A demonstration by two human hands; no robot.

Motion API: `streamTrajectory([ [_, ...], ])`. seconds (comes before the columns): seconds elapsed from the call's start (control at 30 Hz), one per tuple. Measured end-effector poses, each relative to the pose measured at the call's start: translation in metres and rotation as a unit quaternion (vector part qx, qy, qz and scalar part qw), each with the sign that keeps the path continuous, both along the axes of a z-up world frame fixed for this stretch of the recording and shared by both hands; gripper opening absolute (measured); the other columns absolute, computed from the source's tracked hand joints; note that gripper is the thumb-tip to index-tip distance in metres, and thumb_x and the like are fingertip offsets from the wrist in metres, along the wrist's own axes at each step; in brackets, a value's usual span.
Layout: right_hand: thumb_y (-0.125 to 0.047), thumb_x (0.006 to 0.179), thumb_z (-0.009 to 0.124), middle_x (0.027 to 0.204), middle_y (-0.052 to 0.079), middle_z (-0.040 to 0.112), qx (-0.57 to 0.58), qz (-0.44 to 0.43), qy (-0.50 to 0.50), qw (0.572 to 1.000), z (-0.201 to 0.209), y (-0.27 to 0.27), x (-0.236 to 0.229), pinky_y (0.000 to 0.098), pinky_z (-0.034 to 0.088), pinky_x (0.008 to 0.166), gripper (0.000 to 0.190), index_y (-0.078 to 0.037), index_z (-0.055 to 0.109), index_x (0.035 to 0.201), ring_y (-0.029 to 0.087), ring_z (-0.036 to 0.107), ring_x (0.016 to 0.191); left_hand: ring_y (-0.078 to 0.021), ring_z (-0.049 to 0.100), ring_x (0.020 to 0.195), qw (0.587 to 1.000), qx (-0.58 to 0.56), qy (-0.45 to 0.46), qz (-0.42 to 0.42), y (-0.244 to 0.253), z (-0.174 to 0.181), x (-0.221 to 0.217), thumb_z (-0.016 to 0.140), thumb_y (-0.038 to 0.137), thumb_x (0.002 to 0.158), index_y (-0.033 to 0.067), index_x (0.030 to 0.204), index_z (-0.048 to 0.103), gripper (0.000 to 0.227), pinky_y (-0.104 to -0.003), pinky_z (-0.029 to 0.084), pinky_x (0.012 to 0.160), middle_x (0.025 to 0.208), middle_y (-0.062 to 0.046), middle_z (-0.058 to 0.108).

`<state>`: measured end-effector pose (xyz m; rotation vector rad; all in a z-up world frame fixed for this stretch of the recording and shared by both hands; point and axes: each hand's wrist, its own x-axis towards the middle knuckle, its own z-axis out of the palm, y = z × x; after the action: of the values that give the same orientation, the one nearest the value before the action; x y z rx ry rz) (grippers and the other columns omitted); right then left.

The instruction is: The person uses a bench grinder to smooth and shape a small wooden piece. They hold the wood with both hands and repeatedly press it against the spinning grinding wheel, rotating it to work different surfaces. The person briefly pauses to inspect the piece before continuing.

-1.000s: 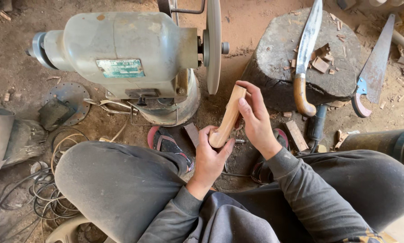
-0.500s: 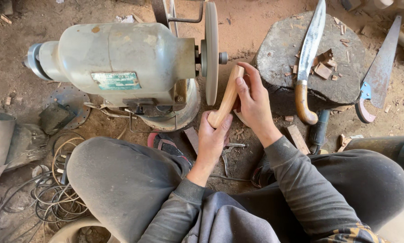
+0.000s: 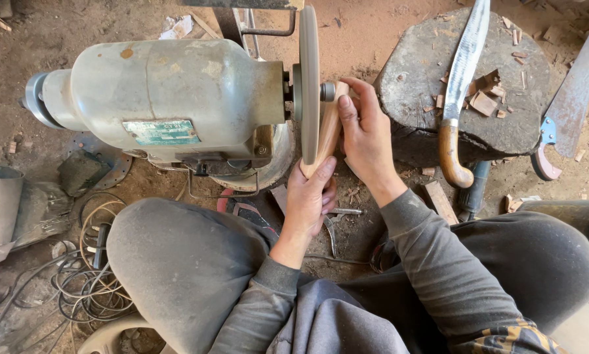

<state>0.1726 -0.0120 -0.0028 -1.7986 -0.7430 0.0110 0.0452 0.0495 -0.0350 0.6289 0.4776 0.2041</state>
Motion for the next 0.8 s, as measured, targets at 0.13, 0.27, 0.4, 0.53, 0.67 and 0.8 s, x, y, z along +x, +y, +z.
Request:
streamTrajectory([
  [0.13, -0.02, 0.114, 0.054, 0.108, 0.017, 0.077, -0.039, -0.018, 0.014, 0.999, -0.003, 0.002, -0.008, 0.0361, 0.059, 0.08, 0.029, -0.005, 0.054, 0.139, 0.025, 0.077, 0.097, -0.0038, 0.038, 0.045, 1.0, -0.003, -0.011, 0.011, -0.003, -0.004, -0.012, 0.07, 0.022, 0.097, 0.0074, 0.111, 0.051, 0.028, -0.02, 0.027, 0.035, 0.065, 0.003, 0.045],
  [0.27, -0.02, 0.112, 0.055, 0.103, 0.019, 0.075, -0.059, -0.007, 0.007, 0.998, 0.0, -0.002, -0.024, 0.0361, 0.058, 0.075, 0.029, -0.004, 0.053, 0.137, 0.028, 0.078, 0.092, -0.0052, 0.039, 0.047, 1.0, -0.02, -0.004, 0.02, -0.011, -0.012, -0.029, 0.069, 0.022, 0.097, 0.0101, 0.107, 0.049, 0.025, -0.02, 0.027, 0.036, 0.068, 0.002, 0.045],
  [0.4, -0.021, 0.111, 0.055, 0.098, 0.02, 0.074, -0.093, -0.008, -0.003, 0.996, 0.003, -0.01, -0.043, 0.038, 0.056, 0.071, 0.03, -0.005, 0.053, 0.136, 0.032, 0.076, 0.086, -0.0067, 0.041, 0.051, 0.998, -0.053, -0.019, 0.019, -0.018, -0.02, -0.05, 0.069, 0.02, 0.099, 0.0108, 0.104, 0.047, 0.025, -0.021, 0.028, 0.039, 0.072, 0.003, 0.043],
  [0.53, -0.021, 0.111, 0.054, 0.093, 0.018, 0.072, -0.101, 0.008, -0.013, 0.995, 0.012, -0.021, -0.067, 0.0384, 0.055, 0.067, 0.031, -0.006, 0.051, 0.138, 0.032, 0.074, 0.08, -0.0072, 0.041, 0.051, 0.999, -0.032, -0.01, 0.007, -0.024, -0.021, -0.078, 0.068, 0.02, 0.099, 0.0096, 0.104, 0.048, 0.024, -0.021, 0.029, 0.039, 0.072, 0.002, 0.044],
  [0.67, -0.02, 0.108, 0.051, 0.092, 0.011, 0.07, -0.095, 0.082, 0.128, 0.984, 0.026, -0.053, -0.109, 0.033, 0.052, 0.057, 0.039, -0.009, 0.046, 0.145, 0.02, 0.064, 0.064, -0.0091, 0.048, 0.051, 0.995, 0.087, 0.055, -0.004, -0.035, -0.006, -0.12, 0.07, 0.015, 0.095, 0.0108, 0.107, 0.047, 0.027, -0.024, 0.035, 0.04, 0.071, -0.003, 0.052],
  [0.8, -0.017, 0.109, 0.048, 0.119, 0.005, 0.064, 0.038, 0.167, 0.316, 0.933, 0.021, -0.069, -0.121, 0.0241, 0.053, 0.064, 0.05, -0.012, 0.034, 0.157, 0.007, 0.063, 0.078, -0.0131, 0.06, 0.07, 0.876, 0.456, 0.128, 0.093, -0.04, 0.001, -0.136, 0.072, 0.011, 0.096, 0.0052, 0.121, 0.051, 0.033, -0.027, 0.052, 0.061, 0.086, -0.005, 0.063],
])
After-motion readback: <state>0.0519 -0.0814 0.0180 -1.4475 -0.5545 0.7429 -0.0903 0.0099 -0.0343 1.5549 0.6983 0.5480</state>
